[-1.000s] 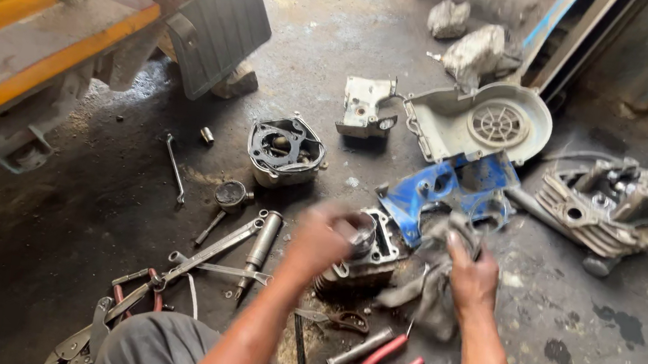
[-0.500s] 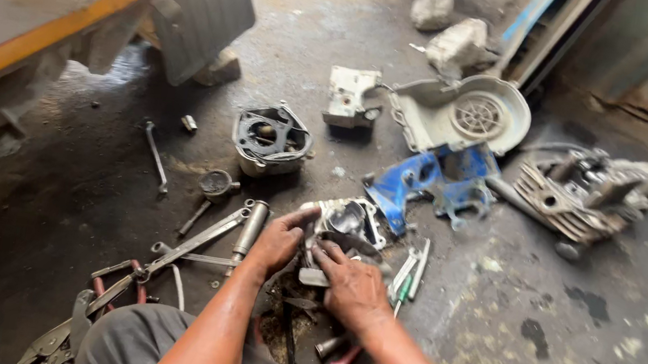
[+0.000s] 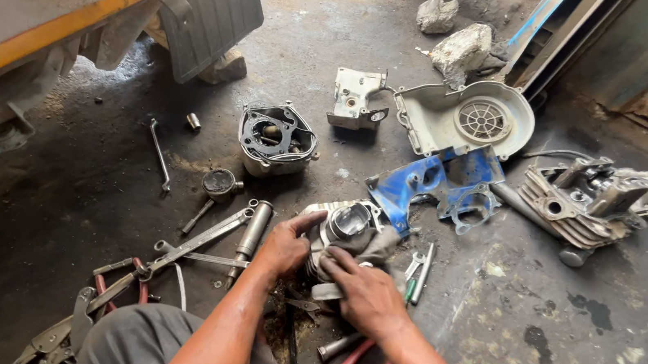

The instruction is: The person sits on the floor and cleans the inside of a cylinder block with a cloth. They then use a wrench to tighten a bolt on the cylinder head and wipe the exterior surfaces with a rag.

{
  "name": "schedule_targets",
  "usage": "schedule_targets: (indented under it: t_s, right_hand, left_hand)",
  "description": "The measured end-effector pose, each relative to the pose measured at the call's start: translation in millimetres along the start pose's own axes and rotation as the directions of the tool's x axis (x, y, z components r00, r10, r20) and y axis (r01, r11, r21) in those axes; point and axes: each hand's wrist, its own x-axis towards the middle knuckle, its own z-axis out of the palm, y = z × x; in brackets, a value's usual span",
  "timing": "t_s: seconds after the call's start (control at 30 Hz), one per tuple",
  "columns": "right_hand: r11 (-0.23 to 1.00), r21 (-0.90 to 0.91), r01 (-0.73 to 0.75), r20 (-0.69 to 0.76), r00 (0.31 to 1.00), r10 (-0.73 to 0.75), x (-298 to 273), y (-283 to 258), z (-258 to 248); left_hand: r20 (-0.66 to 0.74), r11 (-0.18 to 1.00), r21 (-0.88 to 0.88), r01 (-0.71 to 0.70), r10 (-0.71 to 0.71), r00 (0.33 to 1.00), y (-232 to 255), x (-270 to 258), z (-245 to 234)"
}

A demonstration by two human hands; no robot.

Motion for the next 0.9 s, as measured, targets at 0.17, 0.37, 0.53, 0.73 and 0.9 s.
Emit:
schedule_targets:
  t_s: [0.17,0.37,0.53,0.73,0.9]
  right_hand:
    - [0.975,0.223,-0.026,-0.156,0.986,0.062,-20,40,4]
    - [0.787,0.228,-0.573,-0.126,0.784,0.607,-21,73,-18]
    - [0.085,0.961,-0.264,0.223,0.917,0.33,-22,73,-61]
    - [-0.567,0.816,-0.114,0.233,0.962,0.141,-24,39,-74]
    - [0.292,0.918,-0.269,0.137,0.905,0.403,-13,51,-74]
  left_hand:
    - [-0.02,0.998,0.064,0.016,-0.015,1.0,-12,-1,3]
    - [-0.034,0.998,-0.062,0.013,-0.015,0.999,5,3,-1]
    - [-0.13,0.992,0.124,-0.033,0.049,0.99,70,-31,5]
    - [0.274,0.894,-0.446,-0.036,0.175,0.946,71,-56,60]
    - [0.465,0.613,-0.7,0.367,0.001,0.885,60,-43,24]
